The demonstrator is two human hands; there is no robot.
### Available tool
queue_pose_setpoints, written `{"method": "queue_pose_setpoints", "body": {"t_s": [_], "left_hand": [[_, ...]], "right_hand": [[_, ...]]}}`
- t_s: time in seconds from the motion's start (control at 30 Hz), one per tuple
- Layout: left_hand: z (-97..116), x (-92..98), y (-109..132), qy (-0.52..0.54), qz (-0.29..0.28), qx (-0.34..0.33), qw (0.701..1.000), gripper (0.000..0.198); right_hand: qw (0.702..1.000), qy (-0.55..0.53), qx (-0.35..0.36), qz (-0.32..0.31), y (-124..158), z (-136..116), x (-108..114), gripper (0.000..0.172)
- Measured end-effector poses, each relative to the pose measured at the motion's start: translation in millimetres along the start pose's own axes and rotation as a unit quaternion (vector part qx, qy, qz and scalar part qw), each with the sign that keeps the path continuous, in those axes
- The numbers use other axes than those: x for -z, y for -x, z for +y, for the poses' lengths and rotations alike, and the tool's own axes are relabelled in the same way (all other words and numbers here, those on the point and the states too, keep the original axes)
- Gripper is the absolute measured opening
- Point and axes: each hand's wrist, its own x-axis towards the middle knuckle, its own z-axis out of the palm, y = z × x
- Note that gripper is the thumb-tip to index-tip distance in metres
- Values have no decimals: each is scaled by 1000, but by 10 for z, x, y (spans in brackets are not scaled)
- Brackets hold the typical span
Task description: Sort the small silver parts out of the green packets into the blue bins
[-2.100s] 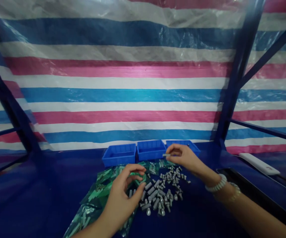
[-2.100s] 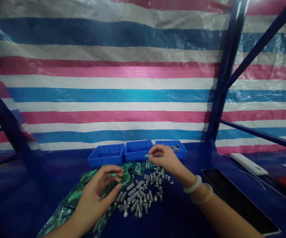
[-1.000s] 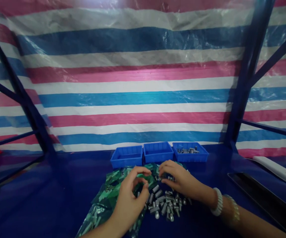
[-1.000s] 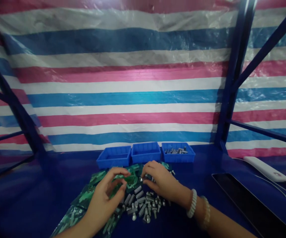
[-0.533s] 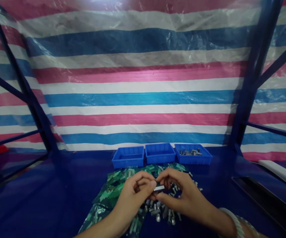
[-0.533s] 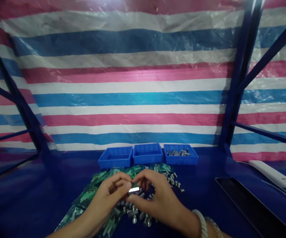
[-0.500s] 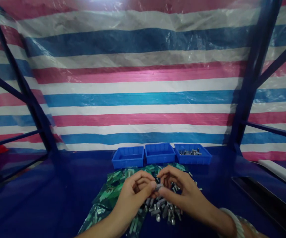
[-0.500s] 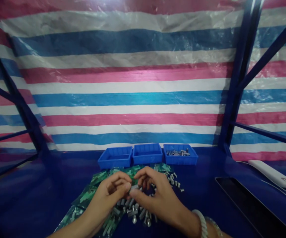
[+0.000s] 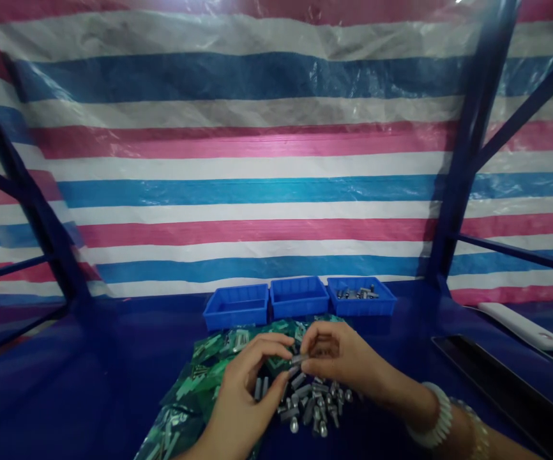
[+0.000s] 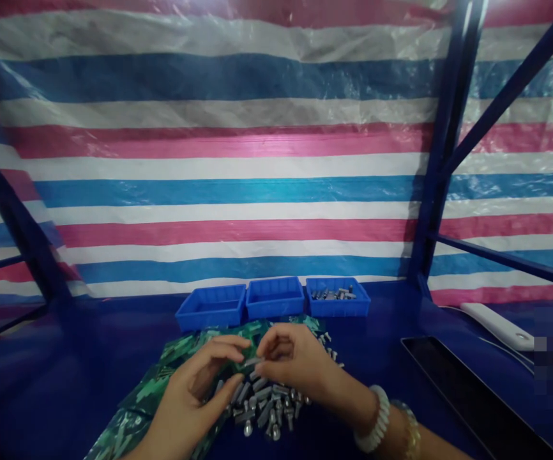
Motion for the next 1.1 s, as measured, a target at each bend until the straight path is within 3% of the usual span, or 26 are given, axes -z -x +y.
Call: {"method": "queue_pose_setpoints", "body": {"t_s": [0.1, 0.2, 0.3, 0.37, 0.43, 0.5, 0.57, 0.63, 0.77, 1.1], "left_hand": [[-33, 19, -4, -14, 3, 14, 1000, 14], [-62, 29, 1, -15, 6, 33, 999, 12], [-97, 33, -4, -14, 5, 38, 999, 12], [-123, 38, -17, -18, 9, 35, 999, 13], [-141, 45, -35, -22, 14, 35, 999, 13], [-148, 52, -53, -24, 17, 40, 999, 12], [-144, 55, -65, -25, 21, 46, 998, 11], [-137, 52, -67, -25, 23, 50, 998, 11], [-130, 31, -47, -22, 23, 49, 998, 11], [-86, 11, -49, -31, 8, 45, 998, 11]], "right_hand": [[985, 136, 47, 99, -108, -36, 328, 12], [919, 299, 86, 243, -197, -17, 758, 13], [884, 354, 95, 291, -214, 22, 1041, 19], [875, 382, 108, 276, -194, 31, 1043, 20], [883, 396, 123, 219, -159, 20, 893, 15], [897, 401, 141, 119, -111, -5, 651, 13], [899, 407, 161, -18, -53, -35, 405, 13], [890, 420, 160, -82, 3, -59, 221, 13], [877, 462, 110, -79, 80, -66, 96, 7], [876, 479, 37, -43, 81, -11, 128, 16]]}}
